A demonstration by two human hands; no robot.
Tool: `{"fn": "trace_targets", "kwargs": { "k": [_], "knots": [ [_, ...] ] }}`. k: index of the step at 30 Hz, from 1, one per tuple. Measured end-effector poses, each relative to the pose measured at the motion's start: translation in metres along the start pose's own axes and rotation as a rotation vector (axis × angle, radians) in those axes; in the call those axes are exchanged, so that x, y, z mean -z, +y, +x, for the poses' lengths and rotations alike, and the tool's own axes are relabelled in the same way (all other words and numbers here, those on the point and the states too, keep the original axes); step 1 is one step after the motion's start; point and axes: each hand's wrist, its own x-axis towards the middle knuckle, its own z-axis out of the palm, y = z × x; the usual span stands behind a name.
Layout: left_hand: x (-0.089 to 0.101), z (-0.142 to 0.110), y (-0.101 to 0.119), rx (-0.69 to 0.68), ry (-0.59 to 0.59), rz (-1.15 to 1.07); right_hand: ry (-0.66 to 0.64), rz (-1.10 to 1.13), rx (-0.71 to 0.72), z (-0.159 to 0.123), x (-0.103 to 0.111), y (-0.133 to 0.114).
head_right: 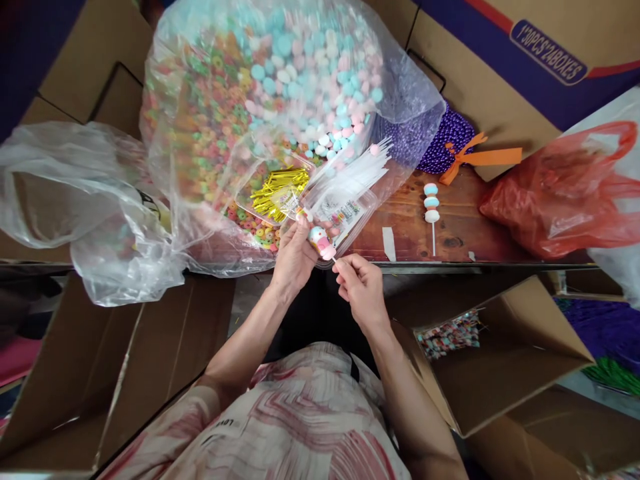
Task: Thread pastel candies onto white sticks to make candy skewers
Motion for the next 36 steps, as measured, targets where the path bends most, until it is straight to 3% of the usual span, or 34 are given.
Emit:
{"fn": "trace_targets", "kwargs": {
  "k": [4,10,16,19,24,36],
  "knots": [
    [-0.004,-0.004,-0.002,-0.009,-0.011,-0.068,0.009,0.068,-0.013,0.0,-0.003,0.001],
    [-0.014,-0.019,-0.008,0.083,-0.056,-0.051,0.116,0.135,0.03,0.012,-0.024,0.004],
    [-0.006,-0.008,0.0,0.01,-0.07,-0.026,-0.05,-0.09,0.044,-0.002,0.002,0.008],
    [-0.006,-0.009,0.004,0.063,-0.124,-0.028,-0.062,-0.126,0.059,-0.008,0.013,0.013],
    [-0.013,-0.022,0.004,0.172,-0.16,-0.031,-0.04,-0.14,0.116,-0.004,0.006,0.019],
    [0.002,-0.022,0.006,-0.056,-0.096,0.011,-0.107,-0.162,0.278,0.013,-0.024,-0.007]
  ]
}}
